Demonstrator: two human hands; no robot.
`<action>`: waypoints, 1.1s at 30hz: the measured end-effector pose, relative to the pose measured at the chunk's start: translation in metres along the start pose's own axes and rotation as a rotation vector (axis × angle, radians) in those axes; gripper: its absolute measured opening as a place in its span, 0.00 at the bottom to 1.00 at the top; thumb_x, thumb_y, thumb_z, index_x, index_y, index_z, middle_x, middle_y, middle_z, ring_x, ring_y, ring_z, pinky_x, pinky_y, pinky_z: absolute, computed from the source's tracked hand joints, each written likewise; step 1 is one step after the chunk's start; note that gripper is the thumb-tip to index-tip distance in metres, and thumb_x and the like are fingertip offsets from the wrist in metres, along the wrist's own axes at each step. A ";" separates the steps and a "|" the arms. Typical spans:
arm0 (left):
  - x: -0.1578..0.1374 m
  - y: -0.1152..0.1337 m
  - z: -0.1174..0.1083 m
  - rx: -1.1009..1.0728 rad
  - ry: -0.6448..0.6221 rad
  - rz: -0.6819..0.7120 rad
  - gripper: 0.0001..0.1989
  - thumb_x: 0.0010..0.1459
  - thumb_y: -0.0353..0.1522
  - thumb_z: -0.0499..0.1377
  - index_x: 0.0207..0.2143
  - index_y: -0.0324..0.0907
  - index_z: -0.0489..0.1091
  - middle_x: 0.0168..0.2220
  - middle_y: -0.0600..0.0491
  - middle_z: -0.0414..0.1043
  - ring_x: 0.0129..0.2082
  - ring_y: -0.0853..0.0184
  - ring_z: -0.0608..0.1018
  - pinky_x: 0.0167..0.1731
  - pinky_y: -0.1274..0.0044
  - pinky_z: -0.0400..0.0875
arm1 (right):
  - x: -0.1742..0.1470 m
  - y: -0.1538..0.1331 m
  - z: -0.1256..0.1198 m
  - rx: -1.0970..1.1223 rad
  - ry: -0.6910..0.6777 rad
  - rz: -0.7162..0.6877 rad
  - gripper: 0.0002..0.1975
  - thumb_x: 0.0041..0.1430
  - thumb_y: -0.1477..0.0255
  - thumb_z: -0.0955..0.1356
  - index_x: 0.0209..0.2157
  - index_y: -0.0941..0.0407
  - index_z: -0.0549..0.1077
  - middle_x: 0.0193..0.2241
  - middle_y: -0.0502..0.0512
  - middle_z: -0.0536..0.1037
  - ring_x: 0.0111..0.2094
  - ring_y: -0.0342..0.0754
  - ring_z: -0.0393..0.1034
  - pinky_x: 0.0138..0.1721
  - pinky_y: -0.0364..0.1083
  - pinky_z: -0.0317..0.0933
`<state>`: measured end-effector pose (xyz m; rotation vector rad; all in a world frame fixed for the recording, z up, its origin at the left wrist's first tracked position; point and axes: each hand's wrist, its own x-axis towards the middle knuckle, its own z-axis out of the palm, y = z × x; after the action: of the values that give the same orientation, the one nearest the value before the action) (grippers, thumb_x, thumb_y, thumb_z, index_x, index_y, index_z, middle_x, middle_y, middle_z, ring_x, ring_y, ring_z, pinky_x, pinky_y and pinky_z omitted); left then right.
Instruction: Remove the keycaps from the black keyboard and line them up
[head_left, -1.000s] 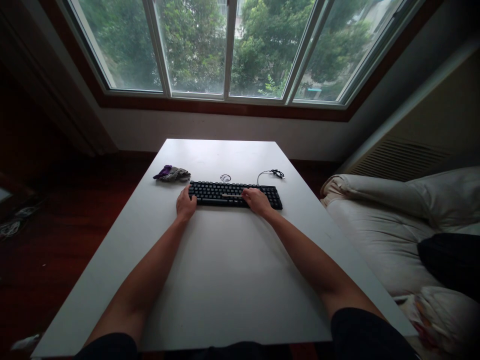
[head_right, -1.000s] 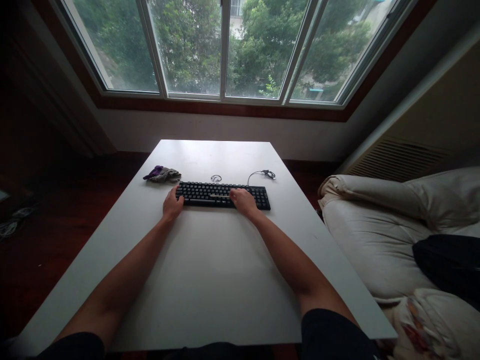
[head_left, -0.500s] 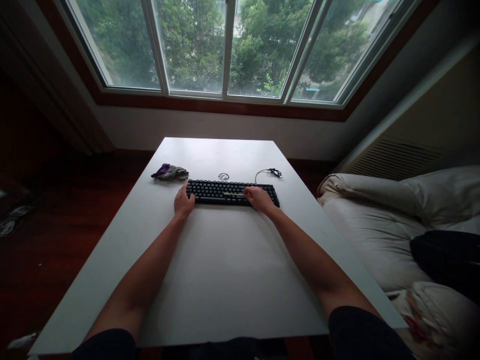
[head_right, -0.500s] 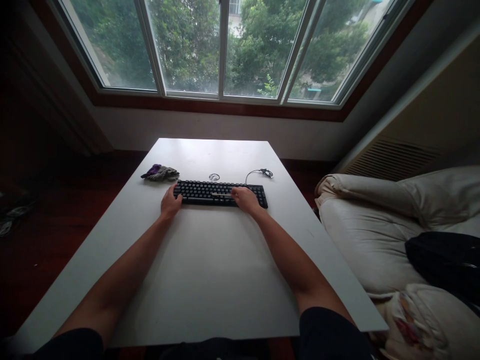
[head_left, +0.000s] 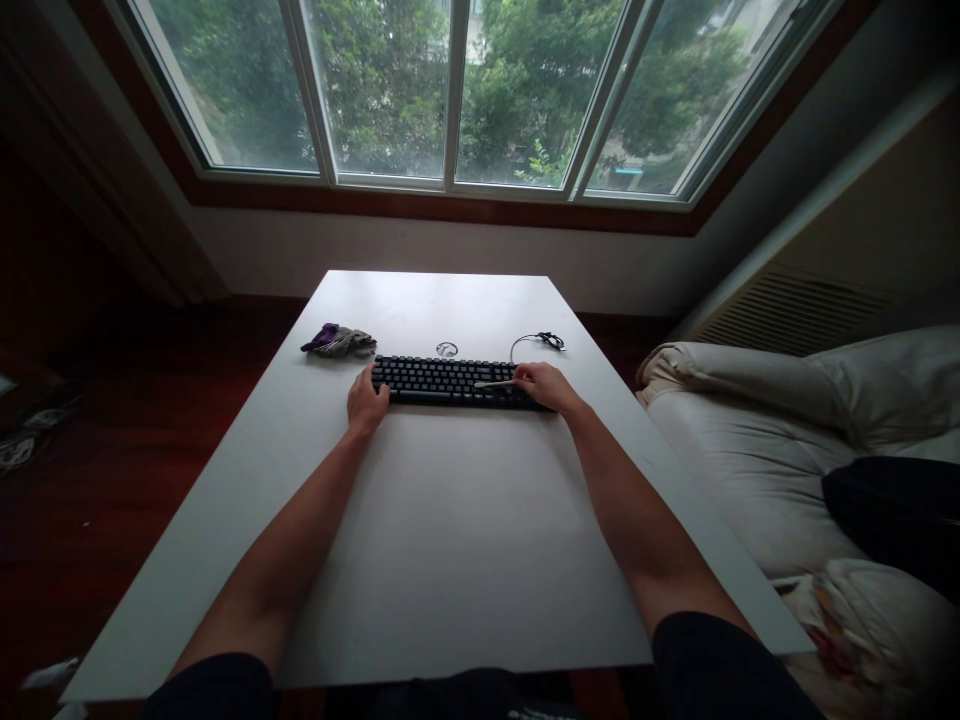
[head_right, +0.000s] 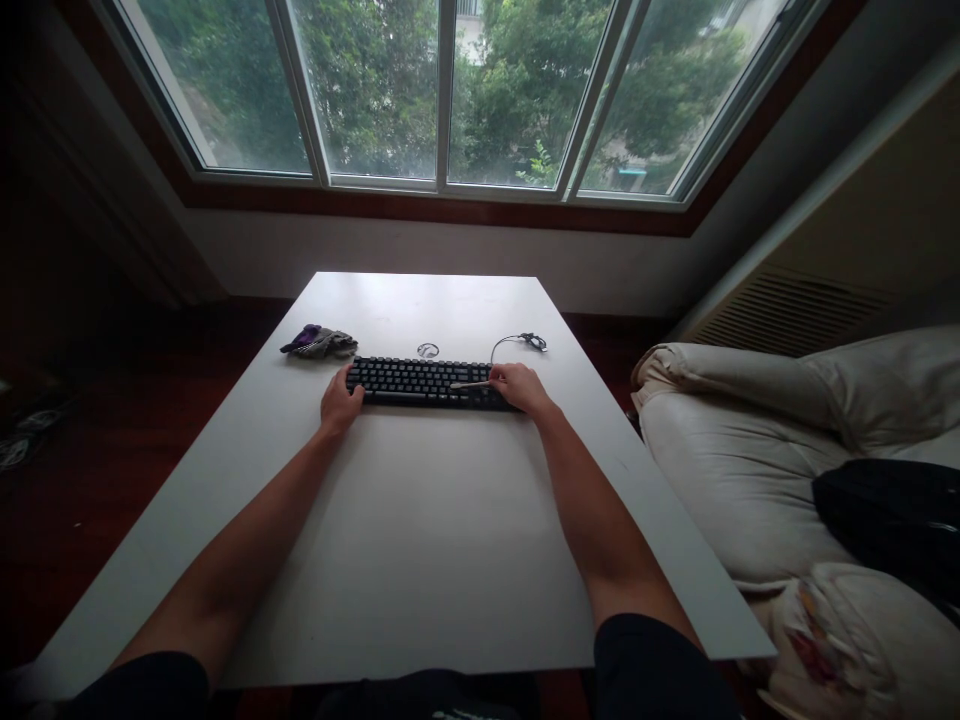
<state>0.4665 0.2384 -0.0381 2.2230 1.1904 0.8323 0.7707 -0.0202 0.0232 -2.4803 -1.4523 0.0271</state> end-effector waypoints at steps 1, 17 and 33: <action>0.000 0.000 0.000 0.001 0.001 0.002 0.29 0.61 0.32 0.56 0.65 0.43 0.62 0.61 0.45 0.69 0.61 0.55 0.72 0.63 0.64 0.65 | 0.002 -0.001 -0.001 0.002 -0.004 0.003 0.08 0.64 0.68 0.68 0.39 0.52 0.81 0.38 0.55 0.82 0.39 0.49 0.72 0.38 0.44 0.57; 0.000 0.002 -0.001 -0.005 -0.010 0.000 0.29 0.62 0.33 0.56 0.65 0.43 0.62 0.62 0.45 0.68 0.62 0.55 0.71 0.63 0.64 0.66 | 0.022 -0.097 0.035 -0.006 -0.002 -0.093 0.11 0.70 0.66 0.64 0.45 0.51 0.77 0.42 0.56 0.80 0.46 0.51 0.71 0.42 0.44 0.60; 0.007 -0.010 0.007 -0.019 0.020 0.003 0.29 0.61 0.27 0.50 0.66 0.42 0.63 0.62 0.46 0.69 0.61 0.57 0.71 0.64 0.66 0.63 | 0.054 -0.195 0.046 -0.073 -0.077 -0.187 0.15 0.73 0.65 0.59 0.49 0.49 0.75 0.45 0.57 0.80 0.47 0.53 0.72 0.41 0.45 0.62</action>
<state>0.4688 0.2488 -0.0472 2.2069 1.1845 0.8655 0.6243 0.1262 0.0317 -2.4121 -1.7415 0.0347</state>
